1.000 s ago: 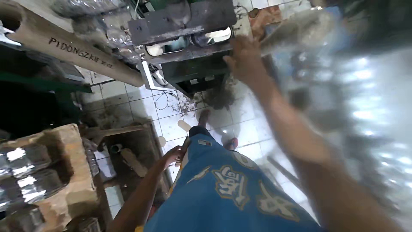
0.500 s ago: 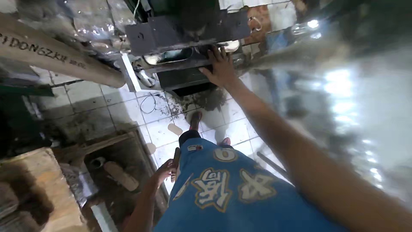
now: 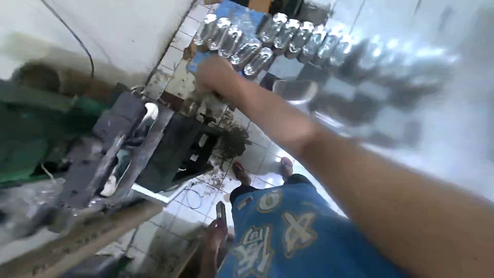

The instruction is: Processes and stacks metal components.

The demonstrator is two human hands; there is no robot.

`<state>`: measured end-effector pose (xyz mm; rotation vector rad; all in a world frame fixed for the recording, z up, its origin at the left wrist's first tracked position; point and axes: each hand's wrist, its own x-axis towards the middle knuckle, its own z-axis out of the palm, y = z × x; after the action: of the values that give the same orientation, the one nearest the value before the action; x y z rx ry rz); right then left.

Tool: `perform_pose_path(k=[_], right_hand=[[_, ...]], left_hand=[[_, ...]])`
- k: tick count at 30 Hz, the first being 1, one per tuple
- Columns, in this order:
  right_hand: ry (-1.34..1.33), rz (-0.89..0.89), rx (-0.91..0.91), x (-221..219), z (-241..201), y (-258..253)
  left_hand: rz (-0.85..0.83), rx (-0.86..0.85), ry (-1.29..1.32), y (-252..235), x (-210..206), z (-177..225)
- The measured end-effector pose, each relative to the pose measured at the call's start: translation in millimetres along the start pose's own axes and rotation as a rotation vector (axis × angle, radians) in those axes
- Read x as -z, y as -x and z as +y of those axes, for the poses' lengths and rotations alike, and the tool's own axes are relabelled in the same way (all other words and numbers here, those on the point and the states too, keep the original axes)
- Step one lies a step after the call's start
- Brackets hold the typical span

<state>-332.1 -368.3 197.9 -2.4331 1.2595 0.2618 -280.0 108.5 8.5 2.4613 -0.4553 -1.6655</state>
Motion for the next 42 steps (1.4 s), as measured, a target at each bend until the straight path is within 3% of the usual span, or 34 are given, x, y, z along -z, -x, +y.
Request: perform_pose_path(k=[2,3,6,9,12,15,18,20,22,24,27,31,34,38,40,42], right_hand=[[-0.156,-0.023,-0.033,-53.5,63.0,61.2],[-0.257,-0.009,-0.072,-91.3,100.5,89.5],[-0.411,0.026,-0.183,-227.6,210.3,154.0],[-0.479,-0.065,-0.401,-334.7,274.8,173.9],[-0.577,-0.100,-0.687,-376.6,300.6,155.2],[-0.690,-0.061,-0.890,-405.2,323.5,146.7],[-0.737,-0.079,-0.914,-433.2,347.9,142.0],[-0.787,-0.034,-0.910,-451.6,349.0,146.5],[-0.816,-0.020,-0.907,-443.7,346.8,146.7],[-0.849,-0.032,-0.863,-401.0,335.8,154.0],[-0.828,-0.070,-0.680,-361.8,325.3,176.9],[-0.875,-0.131,-0.476,-359.2,325.4,225.1],[-0.983,-0.211,-0.333,-277.0,320.4,243.7],[-1.232,-0.033,0.169,-152.0,289.6,208.5],[-1.308,0.035,0.169,-95.9,277.5,172.9],[-1.227,0.175,0.066,-67.3,277.0,120.2]], left_hand=[[0.085,-0.162,-0.231,-39.7,4.3,24.5],[0.097,-0.230,-0.324,-49.3,10.4,57.7],[0.145,-0.502,-0.426,-60.6,23.1,187.4],[0.164,-0.705,-0.447,-75.7,23.0,315.5],[0.250,-0.968,-0.596,-108.7,7.9,437.6],[0.307,-1.045,-0.791,-135.6,-16.8,542.8],[0.377,-1.065,-0.924,-165.7,-40.3,608.6],[0.395,-1.034,-1.032,-181.3,-51.2,621.3],[0.447,-0.937,-1.096,-181.2,-62.6,628.5],[0.510,-0.814,-1.112,-171.8,-71.1,626.0],[0.511,-0.733,-1.140,-156.6,-84.9,618.1],[0.498,-0.720,-1.111,-157.8,-89.3,614.1],[0.525,-0.756,-1.030,-164.7,-85.4,617.2],[0.492,-0.865,-0.949,-173.7,-69.4,609.0],[0.577,-0.976,-0.782,-164.3,-54.6,600.1],[0.681,-1.036,-0.537,-161.7,-27.6,587.3]])
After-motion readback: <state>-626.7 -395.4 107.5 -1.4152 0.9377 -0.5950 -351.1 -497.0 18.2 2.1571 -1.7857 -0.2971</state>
